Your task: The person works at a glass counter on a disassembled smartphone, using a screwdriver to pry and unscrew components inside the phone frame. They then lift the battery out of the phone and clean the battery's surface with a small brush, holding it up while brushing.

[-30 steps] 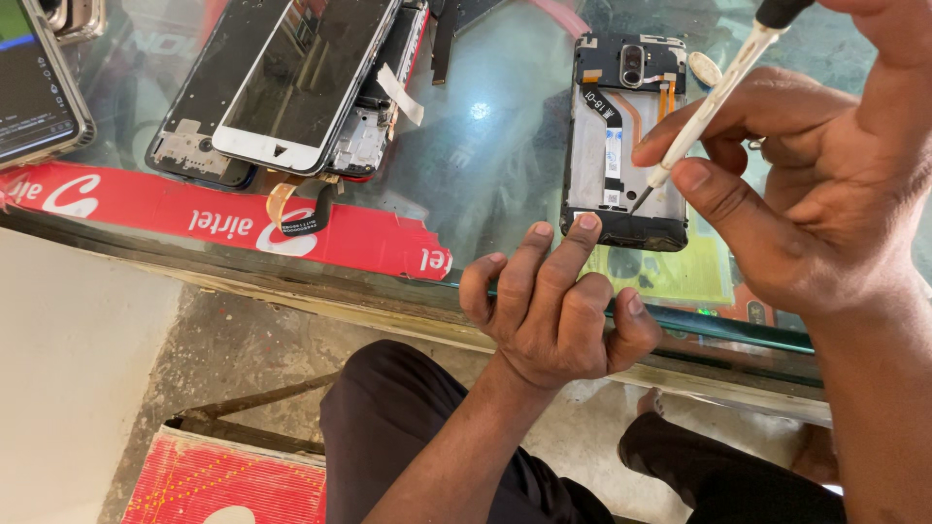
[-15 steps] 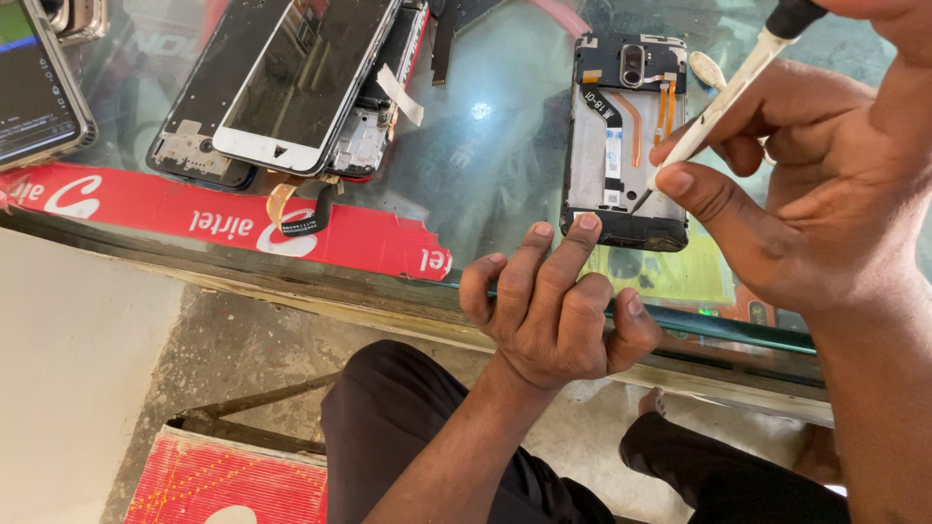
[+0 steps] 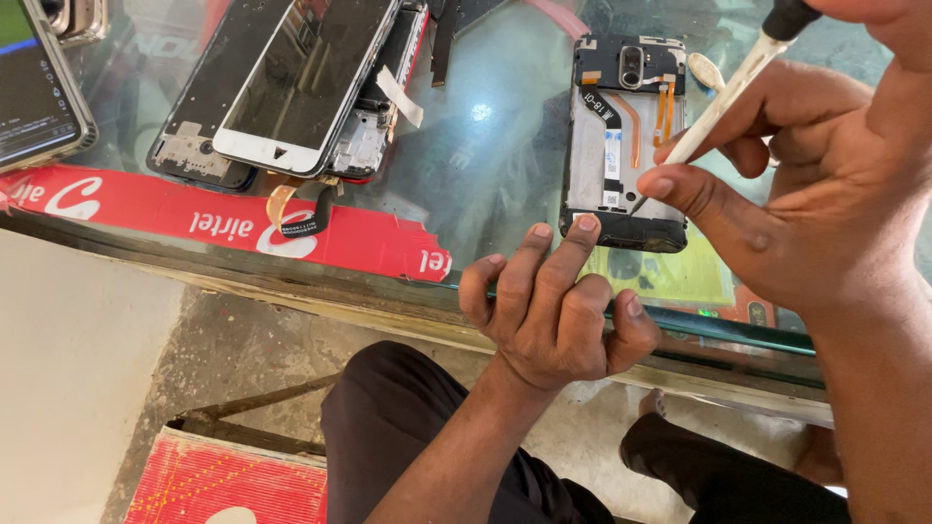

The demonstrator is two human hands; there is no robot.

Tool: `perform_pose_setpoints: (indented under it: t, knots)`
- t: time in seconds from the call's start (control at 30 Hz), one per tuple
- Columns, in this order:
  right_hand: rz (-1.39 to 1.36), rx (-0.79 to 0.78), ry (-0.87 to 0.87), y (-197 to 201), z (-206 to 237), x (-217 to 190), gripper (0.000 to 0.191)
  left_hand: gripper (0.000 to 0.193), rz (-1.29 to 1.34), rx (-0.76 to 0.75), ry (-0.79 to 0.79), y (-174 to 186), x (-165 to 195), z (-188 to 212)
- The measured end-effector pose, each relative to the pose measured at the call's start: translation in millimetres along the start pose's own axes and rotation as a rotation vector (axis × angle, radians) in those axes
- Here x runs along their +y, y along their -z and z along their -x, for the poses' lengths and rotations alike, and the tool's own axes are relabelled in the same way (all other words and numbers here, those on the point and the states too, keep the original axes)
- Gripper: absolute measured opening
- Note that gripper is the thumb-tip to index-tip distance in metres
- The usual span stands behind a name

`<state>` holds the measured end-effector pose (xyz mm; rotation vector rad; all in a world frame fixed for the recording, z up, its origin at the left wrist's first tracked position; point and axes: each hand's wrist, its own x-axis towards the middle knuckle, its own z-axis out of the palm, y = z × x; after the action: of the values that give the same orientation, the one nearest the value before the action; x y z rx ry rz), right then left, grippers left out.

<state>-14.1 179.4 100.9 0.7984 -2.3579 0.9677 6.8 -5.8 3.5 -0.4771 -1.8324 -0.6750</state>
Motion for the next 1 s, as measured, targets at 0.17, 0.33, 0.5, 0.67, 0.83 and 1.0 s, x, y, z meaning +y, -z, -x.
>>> perform_pose_setpoints:
  t: [0.17,0.33,0.5,0.67,0.83,1.0]
  knots:
    - [-0.043,-0.050,0.075,3,3,4,0.081,0.023,0.008,-0.002,0.000,0,0,0]
    - [-0.021,-0.020,-0.016,1,9,5,0.083,0.022,0.007,0.004,0.000,0,0,1]
    - [0.030,0.001,-0.024,-1,6,6,0.091,0.021,-0.002,-0.003,0.001,-1,0,2]
    - [-0.091,-0.022,-0.136,3,3,2,0.087,0.022,0.002,0.000,-0.005,-1,-1,2]
    - [-0.052,-0.022,0.024,-1,1,-2,0.079,0.023,0.002,0.003,-0.008,-1,-1,1]
    - [0.007,-0.003,0.023,-1,0,-3,0.086,0.023,0.003,0.012,-0.006,-1,-1,2]
